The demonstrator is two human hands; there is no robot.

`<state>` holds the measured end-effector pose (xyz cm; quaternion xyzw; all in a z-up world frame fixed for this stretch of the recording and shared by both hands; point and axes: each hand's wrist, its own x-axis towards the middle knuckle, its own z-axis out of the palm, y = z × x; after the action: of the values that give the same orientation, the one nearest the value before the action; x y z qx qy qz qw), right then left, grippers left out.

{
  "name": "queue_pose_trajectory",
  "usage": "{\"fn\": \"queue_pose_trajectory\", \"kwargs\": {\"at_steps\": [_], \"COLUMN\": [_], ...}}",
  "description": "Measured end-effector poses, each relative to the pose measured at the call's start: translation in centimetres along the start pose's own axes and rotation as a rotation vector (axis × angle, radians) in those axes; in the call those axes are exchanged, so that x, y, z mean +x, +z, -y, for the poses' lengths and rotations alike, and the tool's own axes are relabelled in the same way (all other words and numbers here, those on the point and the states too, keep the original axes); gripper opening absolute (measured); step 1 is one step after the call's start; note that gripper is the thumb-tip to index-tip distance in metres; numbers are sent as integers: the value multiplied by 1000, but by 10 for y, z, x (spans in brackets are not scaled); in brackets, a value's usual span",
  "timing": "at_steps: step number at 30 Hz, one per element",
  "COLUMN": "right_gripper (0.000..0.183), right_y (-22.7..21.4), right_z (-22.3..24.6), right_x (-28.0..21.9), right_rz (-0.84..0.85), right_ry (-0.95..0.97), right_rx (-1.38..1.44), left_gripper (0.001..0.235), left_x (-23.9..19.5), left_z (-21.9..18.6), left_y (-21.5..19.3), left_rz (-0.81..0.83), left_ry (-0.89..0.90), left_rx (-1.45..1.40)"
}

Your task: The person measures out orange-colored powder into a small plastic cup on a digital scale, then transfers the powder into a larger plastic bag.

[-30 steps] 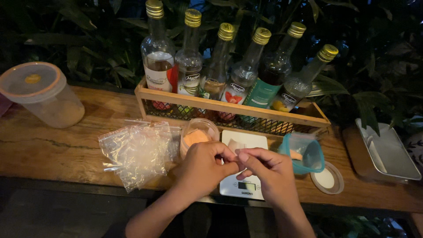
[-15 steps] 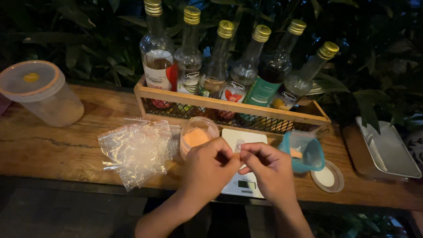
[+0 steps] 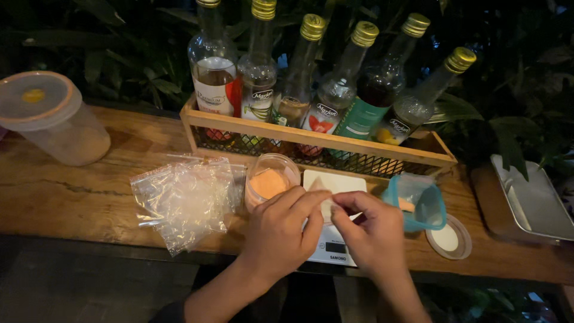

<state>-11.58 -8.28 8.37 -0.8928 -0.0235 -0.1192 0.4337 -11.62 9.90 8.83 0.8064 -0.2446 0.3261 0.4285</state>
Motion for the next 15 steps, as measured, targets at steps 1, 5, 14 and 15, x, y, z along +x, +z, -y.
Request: {"fn": "queue_pose_trajectory", "kwargs": {"at_steps": [1,5,14,15], "right_gripper": [13,13,6,6], "right_y": [-1,-8,-8,-10], "right_z": [-1,2,15,17], "right_x": [0,-2,-2,-1], "right_rz": [-7,32,54,53], "right_ry": [-8,90,94,93], "right_rx": [41,131,327,327], "left_gripper": [24,74,61,61], "left_x": [2,5,10,9], "left_z": [0,6,20,21], "left_y": [-3,-16,-10,-8], "left_rz": [38,284,316,317], "left_ry": [19,142,163,163], "left_rx": [-54,-192,-195,-195]}}
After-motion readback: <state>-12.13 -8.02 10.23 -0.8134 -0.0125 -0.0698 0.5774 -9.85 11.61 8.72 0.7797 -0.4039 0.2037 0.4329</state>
